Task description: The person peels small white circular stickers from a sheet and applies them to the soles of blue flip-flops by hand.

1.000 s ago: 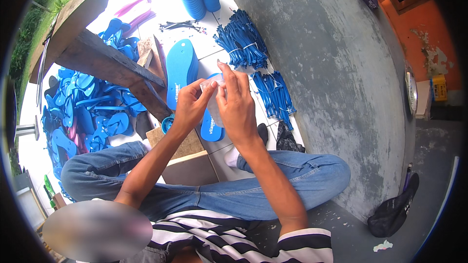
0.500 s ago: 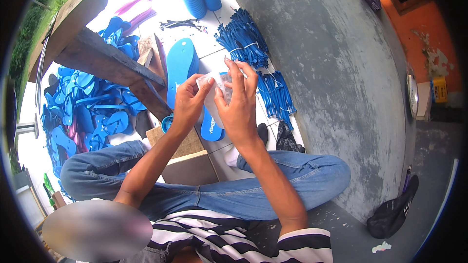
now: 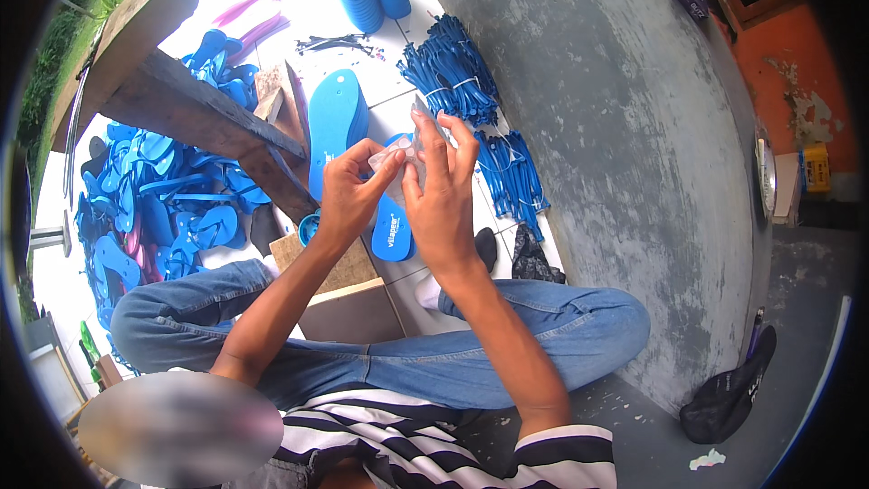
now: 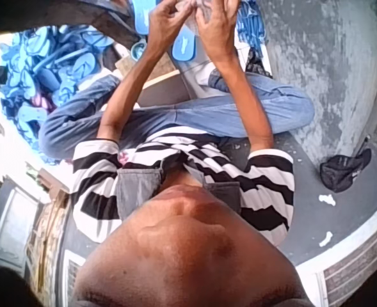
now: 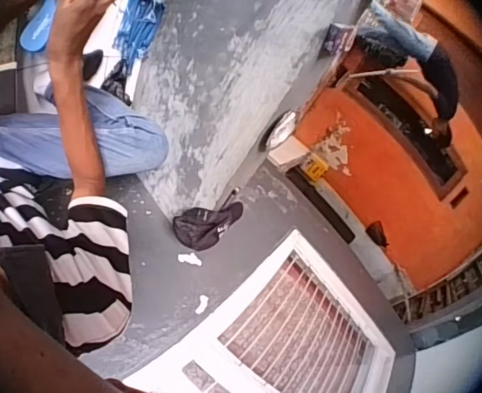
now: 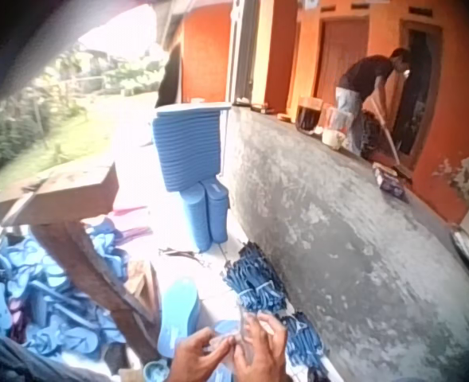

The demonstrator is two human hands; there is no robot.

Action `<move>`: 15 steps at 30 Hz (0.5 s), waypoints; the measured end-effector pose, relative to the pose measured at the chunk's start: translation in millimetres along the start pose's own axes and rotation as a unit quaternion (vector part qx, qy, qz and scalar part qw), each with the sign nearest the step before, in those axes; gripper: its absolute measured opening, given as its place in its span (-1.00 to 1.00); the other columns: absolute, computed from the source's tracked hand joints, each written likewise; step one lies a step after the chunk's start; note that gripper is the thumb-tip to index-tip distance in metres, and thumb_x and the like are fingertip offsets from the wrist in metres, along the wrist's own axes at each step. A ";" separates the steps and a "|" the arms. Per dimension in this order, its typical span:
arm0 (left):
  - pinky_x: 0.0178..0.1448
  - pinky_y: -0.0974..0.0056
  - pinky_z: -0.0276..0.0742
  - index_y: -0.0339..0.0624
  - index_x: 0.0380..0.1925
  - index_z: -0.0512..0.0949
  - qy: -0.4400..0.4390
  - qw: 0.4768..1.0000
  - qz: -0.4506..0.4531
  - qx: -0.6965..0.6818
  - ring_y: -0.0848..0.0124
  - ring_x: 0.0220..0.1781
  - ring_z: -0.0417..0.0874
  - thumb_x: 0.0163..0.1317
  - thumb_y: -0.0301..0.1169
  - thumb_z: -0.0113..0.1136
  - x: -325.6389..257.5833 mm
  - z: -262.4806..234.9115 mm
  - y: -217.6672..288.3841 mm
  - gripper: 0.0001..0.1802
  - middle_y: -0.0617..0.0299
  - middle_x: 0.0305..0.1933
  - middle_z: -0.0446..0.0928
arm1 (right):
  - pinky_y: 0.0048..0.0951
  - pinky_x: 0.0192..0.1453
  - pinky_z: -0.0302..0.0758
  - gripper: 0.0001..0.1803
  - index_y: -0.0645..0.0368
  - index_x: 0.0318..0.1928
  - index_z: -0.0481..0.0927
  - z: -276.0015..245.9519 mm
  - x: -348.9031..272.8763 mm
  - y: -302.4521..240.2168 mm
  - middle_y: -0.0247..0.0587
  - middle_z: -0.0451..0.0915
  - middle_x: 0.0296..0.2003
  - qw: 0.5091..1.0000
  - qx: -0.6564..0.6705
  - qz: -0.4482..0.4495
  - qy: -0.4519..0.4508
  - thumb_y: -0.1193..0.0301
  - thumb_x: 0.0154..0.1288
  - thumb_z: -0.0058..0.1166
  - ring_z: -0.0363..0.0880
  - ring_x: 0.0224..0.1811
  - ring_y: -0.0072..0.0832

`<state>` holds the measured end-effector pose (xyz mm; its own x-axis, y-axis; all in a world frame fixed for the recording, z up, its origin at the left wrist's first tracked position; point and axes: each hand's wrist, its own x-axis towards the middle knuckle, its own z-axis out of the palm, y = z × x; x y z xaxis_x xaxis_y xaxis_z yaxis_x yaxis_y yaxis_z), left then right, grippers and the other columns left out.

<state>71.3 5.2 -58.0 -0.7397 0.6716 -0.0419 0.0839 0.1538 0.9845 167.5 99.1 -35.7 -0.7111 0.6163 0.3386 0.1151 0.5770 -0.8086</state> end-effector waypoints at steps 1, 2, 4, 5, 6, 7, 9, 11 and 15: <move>-0.46 0.49 0.28 -0.29 -0.40 0.61 0.004 1.000 0.004 0.002 0.74 -0.44 0.42 0.34 -0.27 0.32 -0.2 0.1 -0.4 -0.72 0.42 -0.49 0.57 | -0.25 0.05 0.60 -0.31 0.06 0.38 0.32 1.7 -0.8 0.9 -0.01 0.16 0.26 1.000 -0.007 -0.002 0.003 0.73 0.26 0.10 0.58 0.08 -0.20; -0.46 0.49 0.27 -0.29 -0.40 0.60 0.003 1.000 0.003 -0.006 0.74 -0.44 0.42 0.34 -0.27 0.33 -0.5 0.2 0.1 -0.71 0.42 -0.49 0.57 | -0.24 0.04 0.59 -0.31 0.06 0.38 0.32 2.6 -1.4 1.6 -0.01 0.16 0.26 1.000 -0.015 -0.005 0.007 0.73 0.26 0.10 0.58 0.08 -0.19; -0.46 0.49 0.27 -0.29 -0.40 0.60 0.000 1.000 0.000 -0.021 0.74 -0.44 0.42 0.34 -0.27 0.33 -0.9 1.4 0.5 -0.71 0.41 -0.49 0.57 | -0.23 0.04 0.59 -0.30 0.05 0.39 0.31 2.2 -1.2 3.0 0.01 0.16 0.25 1.000 -0.014 -0.008 0.002 0.73 0.26 0.10 0.58 0.08 -0.19; -0.46 0.49 0.27 -0.29 -0.40 0.60 0.003 1.000 0.001 -0.027 0.75 -0.44 0.42 0.34 -0.27 0.33 -0.8 2.4 -0.7 -0.71 0.41 -0.49 0.57 | -0.22 0.04 0.58 -0.30 0.04 0.39 0.31 1.6 -1.1 4.0 0.01 0.16 0.24 1.000 -0.014 -0.009 0.000 0.73 0.26 0.10 0.58 0.08 -0.18; -0.47 0.49 0.26 -0.29 -0.41 0.59 0.005 0.999 0.002 -0.032 0.75 -0.45 0.42 0.34 -0.26 0.33 -0.5 3.7 -3.1 -0.71 0.42 -0.50 0.57 | -0.22 0.04 0.59 -0.29 0.03 0.40 0.31 0.5 -0.9 4.3 0.01 0.16 0.24 1.000 -0.016 -0.008 -0.003 0.73 0.26 0.10 0.58 0.08 -0.18; -0.47 0.49 0.25 -0.28 -0.41 0.59 0.007 0.999 0.003 -0.036 0.75 -0.45 0.41 0.34 -0.26 0.33 -0.5 4.1 -5.0 -0.71 0.42 -0.50 0.56 | -0.22 0.04 0.59 -0.28 0.02 0.40 0.30 -0.2 -0.6 3.8 0.01 0.17 0.24 1.000 -0.015 -0.007 -0.006 0.73 0.26 0.10 0.59 0.08 -0.19; -0.48 0.49 0.23 -0.28 -0.41 0.59 0.013 1.000 0.011 -0.026 0.75 -0.46 0.40 0.34 -0.26 0.33 -0.9 4.8 -7.8 -0.71 0.42 -0.52 0.55 | -0.23 0.04 0.59 -0.27 0.00 0.42 0.30 -1.0 -0.7 3.9 0.00 0.17 0.24 1.000 -0.014 -0.005 -0.012 0.73 0.26 0.09 0.59 0.08 -0.19; -0.49 0.49 0.21 -0.27 -0.41 0.59 0.013 1.000 0.011 -0.011 0.75 -0.48 0.39 0.34 -0.25 0.33 -0.6 5.7 -6.2 -0.70 0.42 -0.53 0.54 | -0.23 0.03 0.60 -0.25 -0.02 0.43 0.29 -3.0 -0.4 4.0 0.00 0.17 0.24 1.000 -0.012 -0.002 -0.018 0.73 0.26 0.09 0.59 0.09 -0.19; -0.51 0.48 0.19 -0.26 -0.39 0.59 0.014 1.000 -0.007 0.006 0.74 -0.51 0.40 0.34 -0.24 0.33 -0.7 2.0 -6.4 -0.71 0.40 -0.53 0.55 | -0.45 0.01 0.65 -0.24 -0.02 0.40 0.35 4.6 -2.9 2.8 -0.09 0.24 0.23 0.998 -0.055 -0.026 -0.002 0.76 0.22 0.14 0.57 0.06 -0.36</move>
<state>72.6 5.2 -64.6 -0.7599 0.6480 -0.0511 0.0808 0.1723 0.9817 166.7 96.4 -41.1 -0.7213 0.5820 0.3755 0.1541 0.6635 -0.7321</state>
